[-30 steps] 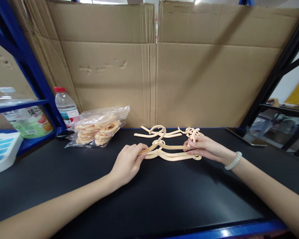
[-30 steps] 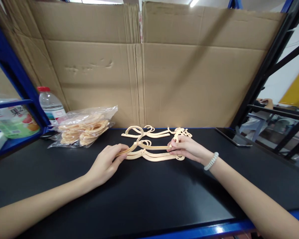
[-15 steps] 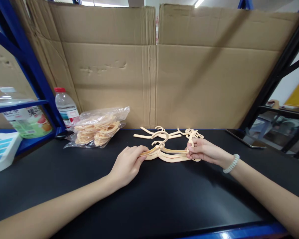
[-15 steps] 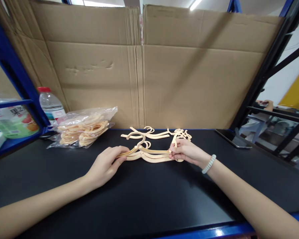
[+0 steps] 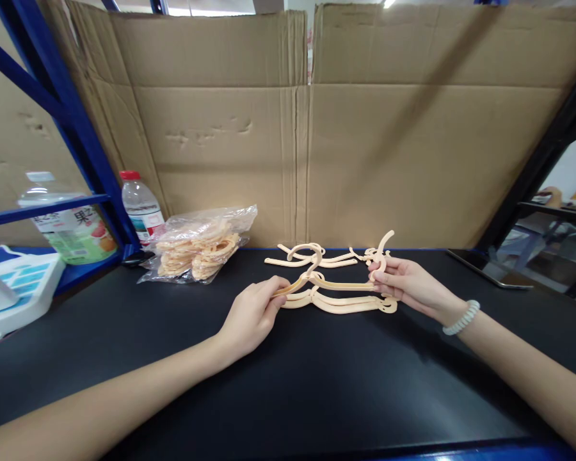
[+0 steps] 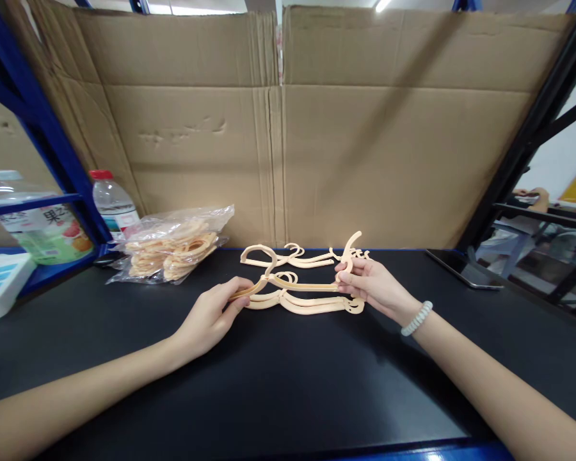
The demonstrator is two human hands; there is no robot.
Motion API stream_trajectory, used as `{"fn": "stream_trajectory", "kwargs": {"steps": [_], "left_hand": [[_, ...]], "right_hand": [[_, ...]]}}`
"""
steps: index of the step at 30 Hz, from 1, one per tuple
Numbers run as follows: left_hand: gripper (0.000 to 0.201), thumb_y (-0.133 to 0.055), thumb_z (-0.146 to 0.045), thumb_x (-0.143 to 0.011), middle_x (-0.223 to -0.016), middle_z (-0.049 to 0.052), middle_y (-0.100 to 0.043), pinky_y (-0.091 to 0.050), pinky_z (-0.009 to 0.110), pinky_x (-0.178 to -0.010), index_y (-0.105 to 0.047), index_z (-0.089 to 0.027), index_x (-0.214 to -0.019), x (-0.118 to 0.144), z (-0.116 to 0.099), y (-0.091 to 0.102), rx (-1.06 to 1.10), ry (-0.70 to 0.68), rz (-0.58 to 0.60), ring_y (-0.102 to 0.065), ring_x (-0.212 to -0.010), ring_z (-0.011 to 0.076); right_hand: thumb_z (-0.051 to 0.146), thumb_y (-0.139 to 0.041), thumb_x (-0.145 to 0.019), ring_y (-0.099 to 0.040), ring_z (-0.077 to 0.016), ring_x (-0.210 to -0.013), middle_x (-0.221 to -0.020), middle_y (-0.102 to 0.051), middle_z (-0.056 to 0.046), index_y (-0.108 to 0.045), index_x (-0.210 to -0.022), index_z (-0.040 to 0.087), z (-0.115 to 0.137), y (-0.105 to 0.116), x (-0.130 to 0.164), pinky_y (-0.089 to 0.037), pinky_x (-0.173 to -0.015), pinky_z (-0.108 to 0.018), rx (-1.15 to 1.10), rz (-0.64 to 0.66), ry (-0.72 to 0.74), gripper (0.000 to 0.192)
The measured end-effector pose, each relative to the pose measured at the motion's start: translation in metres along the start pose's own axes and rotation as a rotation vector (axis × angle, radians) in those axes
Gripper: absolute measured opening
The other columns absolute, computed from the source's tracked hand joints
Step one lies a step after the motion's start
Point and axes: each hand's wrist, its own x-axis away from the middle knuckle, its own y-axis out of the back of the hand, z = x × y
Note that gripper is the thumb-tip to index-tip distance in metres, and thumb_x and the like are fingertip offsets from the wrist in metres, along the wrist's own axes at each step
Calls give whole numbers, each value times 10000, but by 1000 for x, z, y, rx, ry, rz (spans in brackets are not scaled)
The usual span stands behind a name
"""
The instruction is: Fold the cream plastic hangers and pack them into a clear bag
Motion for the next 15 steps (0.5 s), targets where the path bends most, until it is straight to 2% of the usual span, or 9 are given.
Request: {"fn": "stream_trajectory", "kwargs": {"steps": [9,12,15], "left_hand": [[141,-416,-246,-942,-841,-12,-647,-388,276,-682,-543,-235,-1001,-1,1,1,-21,-3,4,-559,-707,167],[146,-415,-254,-940,-822,-14,-644,-391,274,-675,-551,-236,-992,-2,0,1,-25,3,6,-556,-697,167],[150,-414,-252,-938,-837,-9,-651,-398,274,-678,-552,-234,-993,-2,-1,1,-23,4,5,-563,-707,167]], "right_hand": [[358,-806,-686,-628,-134,-822,-858,-629,-17,-636,-776,153,2,6,0,-524,-820,-289,33,132,-93,281],[360,-789,-710,-651,-169,-860,-839,-626,-20,-607,-774,150,2,7,2,-520,-827,-317,14,183,-128,286],[361,-781,-719,-660,-166,-823,-801,-620,-15,-572,-742,147,3,6,3,-511,-839,-325,10,205,-145,300]]}}
